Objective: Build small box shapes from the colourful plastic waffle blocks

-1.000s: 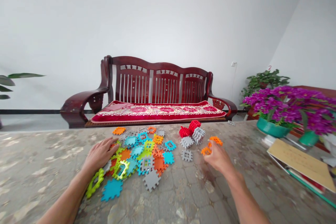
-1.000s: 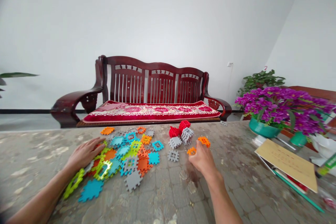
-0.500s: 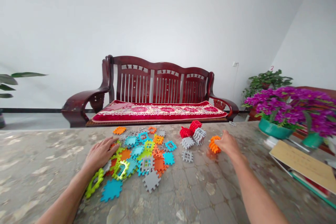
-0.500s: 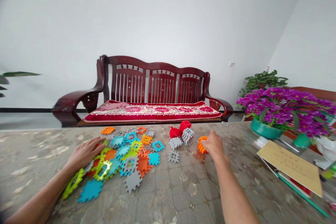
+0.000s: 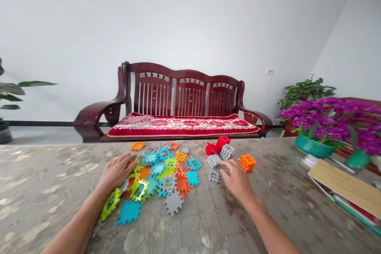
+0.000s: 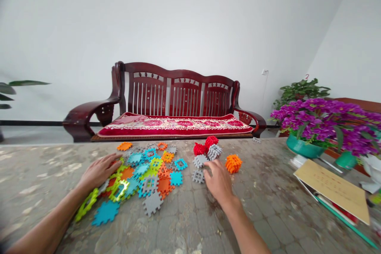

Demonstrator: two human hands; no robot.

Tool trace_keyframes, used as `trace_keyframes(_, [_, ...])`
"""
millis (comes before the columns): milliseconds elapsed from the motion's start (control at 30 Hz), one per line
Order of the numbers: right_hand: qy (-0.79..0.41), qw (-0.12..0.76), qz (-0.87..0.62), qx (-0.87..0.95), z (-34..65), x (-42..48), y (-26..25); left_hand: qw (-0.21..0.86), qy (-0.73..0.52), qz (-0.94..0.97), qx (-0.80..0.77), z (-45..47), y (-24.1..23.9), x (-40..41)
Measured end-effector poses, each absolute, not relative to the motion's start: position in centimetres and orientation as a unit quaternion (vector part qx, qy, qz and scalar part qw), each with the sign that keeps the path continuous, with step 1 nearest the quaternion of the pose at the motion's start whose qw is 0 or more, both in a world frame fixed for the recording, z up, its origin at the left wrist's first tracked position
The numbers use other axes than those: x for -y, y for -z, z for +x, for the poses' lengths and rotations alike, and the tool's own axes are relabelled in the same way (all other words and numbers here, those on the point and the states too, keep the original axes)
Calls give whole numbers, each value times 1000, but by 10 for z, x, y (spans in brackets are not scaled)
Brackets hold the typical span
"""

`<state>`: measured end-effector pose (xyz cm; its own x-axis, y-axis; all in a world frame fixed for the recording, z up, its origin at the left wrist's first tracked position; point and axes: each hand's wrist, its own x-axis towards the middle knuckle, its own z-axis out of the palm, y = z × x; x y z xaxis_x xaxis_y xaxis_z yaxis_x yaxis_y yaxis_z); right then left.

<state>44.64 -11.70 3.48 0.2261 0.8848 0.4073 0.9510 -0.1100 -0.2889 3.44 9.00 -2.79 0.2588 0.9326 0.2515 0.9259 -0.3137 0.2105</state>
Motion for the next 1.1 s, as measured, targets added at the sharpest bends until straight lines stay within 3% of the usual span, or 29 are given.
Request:
trace_keyframes(233, [93, 155, -662, 727, 410, 120, -18, 9, -162, 793, -587, 33, 30, -92])
trace_keyframes(667, [106, 146, -752, 634, 458, 123, -11, 19, -166, 790, -591, 33, 31, -92])
trace_keyframes(1100, [52, 66, -839, 538, 468, 104, -9, 15, -166, 792, -587, 34, 30, -90])
